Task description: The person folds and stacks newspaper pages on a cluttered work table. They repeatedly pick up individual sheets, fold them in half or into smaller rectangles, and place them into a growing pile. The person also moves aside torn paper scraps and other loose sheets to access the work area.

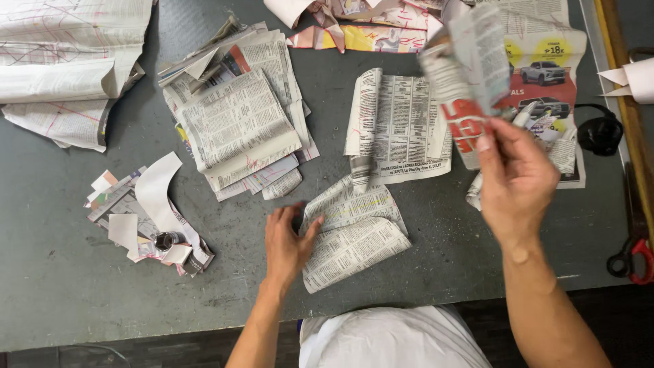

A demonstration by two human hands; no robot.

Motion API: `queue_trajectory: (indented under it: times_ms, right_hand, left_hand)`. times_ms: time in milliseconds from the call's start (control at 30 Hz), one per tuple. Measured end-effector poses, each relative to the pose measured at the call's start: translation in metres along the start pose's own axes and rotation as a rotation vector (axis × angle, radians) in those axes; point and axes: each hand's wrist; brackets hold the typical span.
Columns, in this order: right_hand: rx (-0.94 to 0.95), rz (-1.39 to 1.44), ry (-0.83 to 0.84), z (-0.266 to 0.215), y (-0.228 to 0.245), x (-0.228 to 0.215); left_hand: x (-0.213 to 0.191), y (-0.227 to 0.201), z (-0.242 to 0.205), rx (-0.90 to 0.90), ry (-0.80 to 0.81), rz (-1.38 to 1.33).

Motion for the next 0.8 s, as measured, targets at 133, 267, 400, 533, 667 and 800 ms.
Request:
queue_trajectory:
  times_ms: [133, 267, 400, 533, 667, 800]
  right_hand:
    - [-0.237, -0.097, 0.259, -0.035, -0.008, 0.037]
    - [-0.419, -0.257, 0.683, -0.079, -0.037, 0.083]
    - [-0.248, -0.19, 0.871, -0.103, -0.052, 0.074]
    - [0.189, -0.108, 1.134, -0.121, -0.033, 0.042]
    - [0.222, -0.147, 1.229, -0.118, -0.018, 0.033]
    - [0.185, -0.175, 1.2, -0.117, -0.013, 0.033]
  left_hand:
    - [0.026, 0.029, -0.004, -0.386, 0.176, -0.342]
    - [0.04, 0.06, 0.0, -0.398, 0.32, -0.701]
    - [0.042, 0.073, 0.01, -0.409, 0.335, -0.91]
    - [0.038, 0.079, -0.007, -0.531, 0.265, -0.893]
    - [0.034, 0.075, -0.008, -0.505, 0.182, -0.916]
    - [0.029, 0.063, -0.008, -0.491, 0.156, -0.903]
Point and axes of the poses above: each hand's wrist, its own z-axis towards the middle knuckle, its own x-axis out of the palm, y = z × x, and after that the axes turned 11 degrees about -x, right-handed
